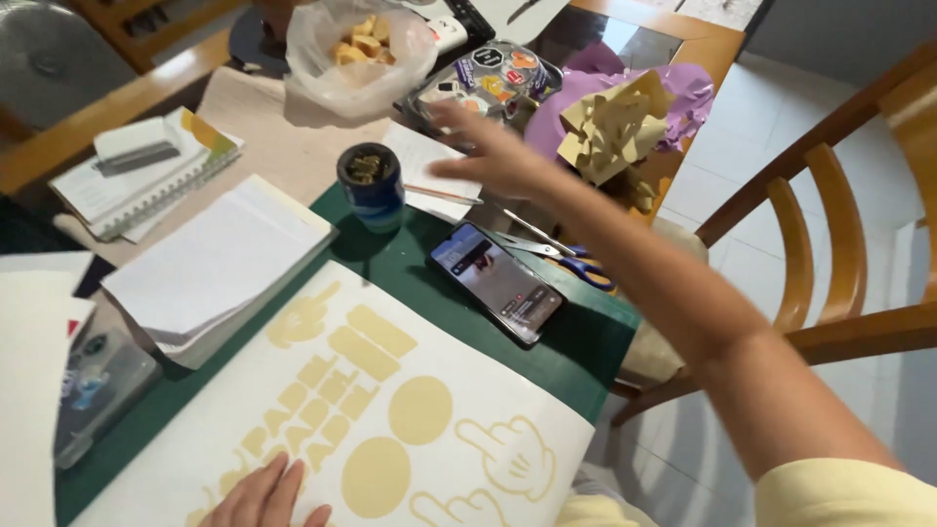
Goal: The person uses a craft knife to cut out a design from a sheet of gold-colored vinyl stickers on a green cutting mat. They carefully trace the outline of a hand gesture and peel away the excess material. The person occasionally pauses to remove cut pieces and adjust the sheet.
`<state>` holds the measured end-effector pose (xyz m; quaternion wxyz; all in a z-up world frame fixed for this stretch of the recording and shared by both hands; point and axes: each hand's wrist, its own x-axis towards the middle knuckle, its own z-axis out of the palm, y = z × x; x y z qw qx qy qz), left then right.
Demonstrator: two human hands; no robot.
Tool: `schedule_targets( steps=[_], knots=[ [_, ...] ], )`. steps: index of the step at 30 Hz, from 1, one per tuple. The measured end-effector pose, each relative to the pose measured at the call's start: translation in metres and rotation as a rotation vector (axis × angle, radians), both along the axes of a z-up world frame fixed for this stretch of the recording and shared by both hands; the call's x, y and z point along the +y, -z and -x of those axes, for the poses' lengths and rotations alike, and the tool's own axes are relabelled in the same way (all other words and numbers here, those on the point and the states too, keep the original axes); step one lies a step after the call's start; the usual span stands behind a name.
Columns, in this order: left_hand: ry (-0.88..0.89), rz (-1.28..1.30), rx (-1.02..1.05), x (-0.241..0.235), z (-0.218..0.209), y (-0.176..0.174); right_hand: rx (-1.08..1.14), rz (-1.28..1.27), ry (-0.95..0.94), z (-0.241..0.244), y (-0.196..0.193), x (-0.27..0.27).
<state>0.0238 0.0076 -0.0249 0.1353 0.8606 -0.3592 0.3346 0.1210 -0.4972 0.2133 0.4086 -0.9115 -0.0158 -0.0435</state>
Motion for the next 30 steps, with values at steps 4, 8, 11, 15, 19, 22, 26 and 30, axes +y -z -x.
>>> schedule_targets(
  steps=[4, 8, 11, 15, 19, 22, 26, 30],
  knots=[
    [-0.135, -0.133, 0.105, 0.002, 0.014, -0.008, -0.323, 0.589, -0.134, 0.081, 0.015, -0.058],
    [-0.141, -0.204, 0.057, 0.0, 0.017, -0.02, -0.074, 0.721, 0.004, 0.128, 0.042, -0.054],
    [-0.136, -0.154, 0.068, -0.007, 0.012, -0.021, 0.497, 0.827, 0.304, 0.129, 0.063, -0.05],
    [-0.067, -0.115, -0.031, -0.007, 0.024, -0.055, -0.054, 1.004, 0.27, 0.112, 0.141, -0.086],
    [-0.034, -0.224, 0.223, -0.009, 0.037, -0.097, -0.1, 1.247, 0.345, 0.108, 0.155, -0.087],
    [-0.043, -0.262, 0.355, -0.007, 0.04, -0.108, 0.18, 1.084, 0.488, 0.12, 0.098, -0.044],
    [-0.129, -0.325, 0.336, -0.006, 0.043, -0.115, 0.326, 1.052, 0.523, 0.159, 0.035, 0.008],
    [-0.102, -0.257, 0.381, -0.005, 0.042, -0.119, -0.19, 0.574, 0.274, 0.207, 0.01, 0.055]
  ],
)
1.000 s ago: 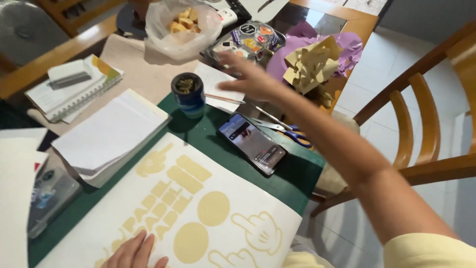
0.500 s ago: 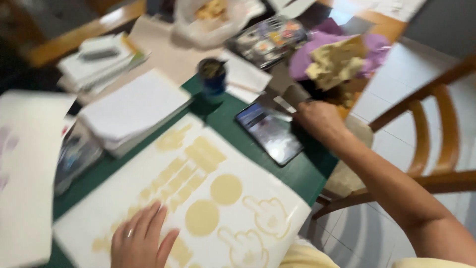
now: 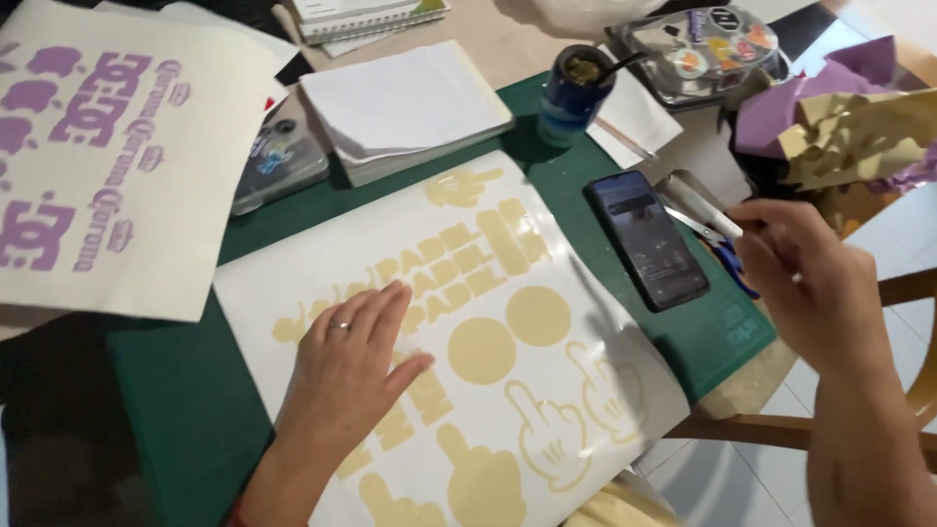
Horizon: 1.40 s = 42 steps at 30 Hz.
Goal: The person uses a craft knife to cut out a design from a sheet of gold-colored vinyl stickers on a green cutting mat. They carefully trace the outline of a hand gesture and peel away the excess material. The person occasionally pauses to remove cut pieces and adjust the sheet.
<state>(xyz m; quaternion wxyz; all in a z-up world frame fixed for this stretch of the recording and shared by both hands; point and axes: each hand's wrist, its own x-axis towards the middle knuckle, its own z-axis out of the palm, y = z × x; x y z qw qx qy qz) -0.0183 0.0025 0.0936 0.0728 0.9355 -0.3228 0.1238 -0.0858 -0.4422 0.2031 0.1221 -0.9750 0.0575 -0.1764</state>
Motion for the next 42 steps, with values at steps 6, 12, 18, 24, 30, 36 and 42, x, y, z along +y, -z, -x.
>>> schedule_targets(
  steps=[6, 12, 18, 24, 30, 36, 42],
  knots=[
    [0.031, 0.209, 0.123, 0.009, 0.0, -0.007, -0.05, -0.918, -0.332, 0.042, -0.002, 0.108],
    [0.031, 0.486, 0.189, 0.02, -0.003, -0.025, 0.007, -1.337, -0.517, 0.038, 0.041, 0.126],
    [-0.043, 0.644, 0.103, 0.044, -0.011, -0.035, -0.087, -1.416, -0.522, 0.03, 0.053, 0.122],
    [-0.064, 0.429, 0.394, 0.046, -0.012, -0.047, -0.156, -1.34, -0.426, 0.039, 0.053, 0.11],
    [0.058, 0.006, 0.39, 0.045, -0.014, 0.001, -0.132, -1.418, -0.507, 0.026, 0.036, 0.114],
    [0.019, -0.026, 0.268, 0.043, -0.016, 0.007, 0.18, -1.433, -0.761, 0.056, 0.055, 0.103],
    [-0.001, -0.005, 0.106, 0.04, -0.006, 0.003, 0.286, -1.373, -0.863, 0.064, 0.084, 0.12]
  ],
)
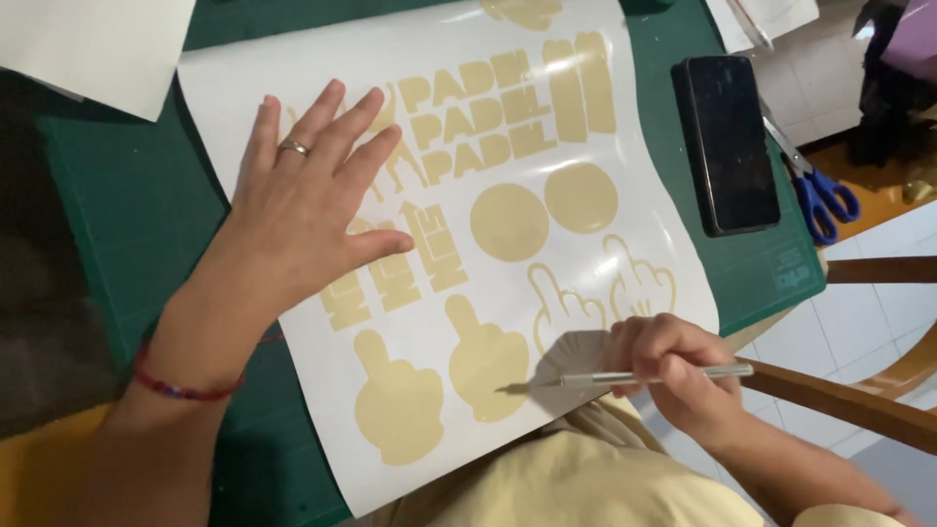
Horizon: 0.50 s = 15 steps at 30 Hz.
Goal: The person uses a craft knife to cut out a design from a sheet of gold-colored vinyl stickers on a green cutting mat. They carefully trace the outline of a hand gesture and peel away the excess material. The person occasionally pauses to remove cut pieces and adjust the sheet.
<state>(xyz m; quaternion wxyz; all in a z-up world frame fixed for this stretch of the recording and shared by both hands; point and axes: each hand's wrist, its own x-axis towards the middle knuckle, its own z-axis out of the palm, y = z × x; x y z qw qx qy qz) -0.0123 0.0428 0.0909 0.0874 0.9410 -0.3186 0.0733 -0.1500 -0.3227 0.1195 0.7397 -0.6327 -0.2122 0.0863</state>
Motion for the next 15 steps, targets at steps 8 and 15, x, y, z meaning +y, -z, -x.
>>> schedule_targets(
  steps=[8, 15],
  knots=[
    [-0.029, -0.518, -0.014, -0.045, 0.092, -0.043, 0.073, -0.014, 0.055, 0.001, 0.036, -0.011],
    [0.078, 0.127, -0.035, -0.083, 0.192, -0.017, -0.059, 0.021, -0.009, 0.002, 0.042, -0.019]
  ],
)
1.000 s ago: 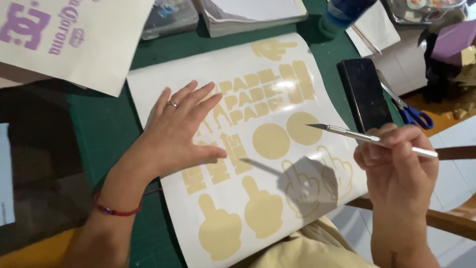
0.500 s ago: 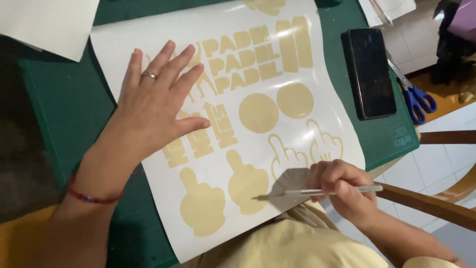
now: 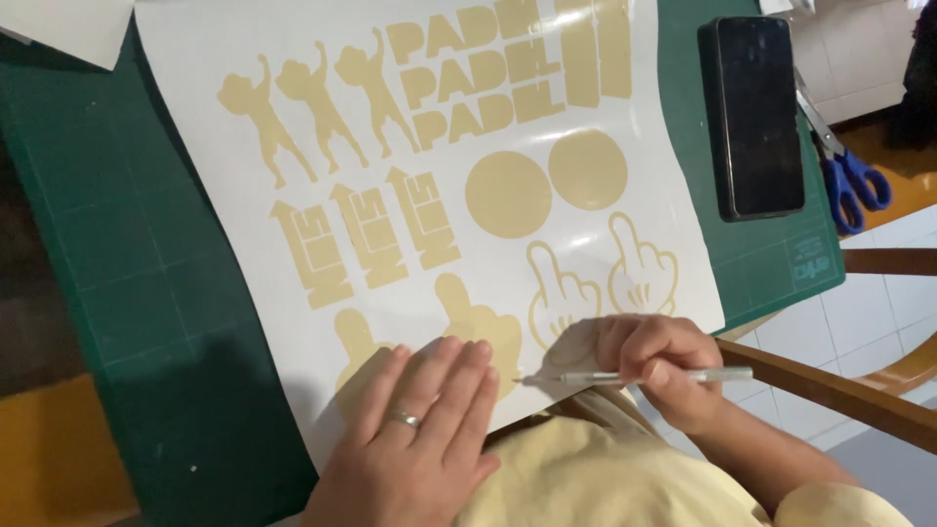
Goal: The person uses a craft knife to cut out a design from a sheet of gold-colored vinyl stickers on a green cutting mat. They carefully trace the outline of a hand gesture and peel away the excess material. The person occasionally pauses to remove cut pieces and adjust the sheet.
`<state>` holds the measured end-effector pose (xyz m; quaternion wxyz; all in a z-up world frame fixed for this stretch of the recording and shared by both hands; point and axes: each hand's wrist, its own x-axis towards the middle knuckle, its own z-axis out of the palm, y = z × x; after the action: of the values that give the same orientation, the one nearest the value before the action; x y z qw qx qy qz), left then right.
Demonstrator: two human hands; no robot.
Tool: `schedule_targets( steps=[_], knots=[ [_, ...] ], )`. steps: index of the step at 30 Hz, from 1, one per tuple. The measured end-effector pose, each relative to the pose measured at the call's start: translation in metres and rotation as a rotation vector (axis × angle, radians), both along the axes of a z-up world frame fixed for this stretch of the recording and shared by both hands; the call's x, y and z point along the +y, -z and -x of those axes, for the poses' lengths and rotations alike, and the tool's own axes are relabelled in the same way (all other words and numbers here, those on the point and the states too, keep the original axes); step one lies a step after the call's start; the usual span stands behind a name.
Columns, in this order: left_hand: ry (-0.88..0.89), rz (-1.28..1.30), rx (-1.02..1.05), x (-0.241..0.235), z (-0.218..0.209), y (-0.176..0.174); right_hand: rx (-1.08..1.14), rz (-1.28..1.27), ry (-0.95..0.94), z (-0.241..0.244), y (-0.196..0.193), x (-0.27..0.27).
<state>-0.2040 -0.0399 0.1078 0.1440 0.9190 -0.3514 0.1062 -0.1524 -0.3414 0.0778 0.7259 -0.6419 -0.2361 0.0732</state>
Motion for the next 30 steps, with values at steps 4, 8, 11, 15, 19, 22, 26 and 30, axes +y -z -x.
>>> schedule_targets(
  steps=[4, 8, 11, 15, 19, 22, 26, 30],
  knots=[
    [-0.1, -0.034, 0.076, 0.003, 0.01, 0.022, -0.22, 0.207, -0.136, -0.003, -0.01, 0.002],
    [-0.146, -0.015, 0.087, 0.001, 0.011, 0.026, -0.433, 0.252, -0.145, -0.004, -0.009, 0.013],
    [-0.152, 0.003, 0.104, 0.001, 0.011, 0.028, -0.415, 0.275, -0.097, -0.001, -0.007, 0.01],
    [-0.163, 0.012, 0.084, 0.001, 0.013, 0.031, -0.334, 0.319, -0.096, 0.0, -0.009, 0.012],
    [-0.164, 0.052, 0.091, 0.001, 0.012, 0.028, -0.329, 0.339, -0.036, 0.001, -0.006, 0.014],
    [-0.165, 0.066, 0.089, 0.0, 0.011, 0.027, -0.303, 0.34, -0.035, 0.002, -0.004, 0.012],
    [-0.163, 0.058, 0.118, -0.002, 0.011, 0.027, -0.285, 0.381, -0.037, 0.001, -0.009, 0.013],
    [-0.19, 0.056, 0.062, -0.002, 0.011, 0.028, -0.276, 0.387, -0.054, 0.001, -0.009, 0.012]
  ],
)
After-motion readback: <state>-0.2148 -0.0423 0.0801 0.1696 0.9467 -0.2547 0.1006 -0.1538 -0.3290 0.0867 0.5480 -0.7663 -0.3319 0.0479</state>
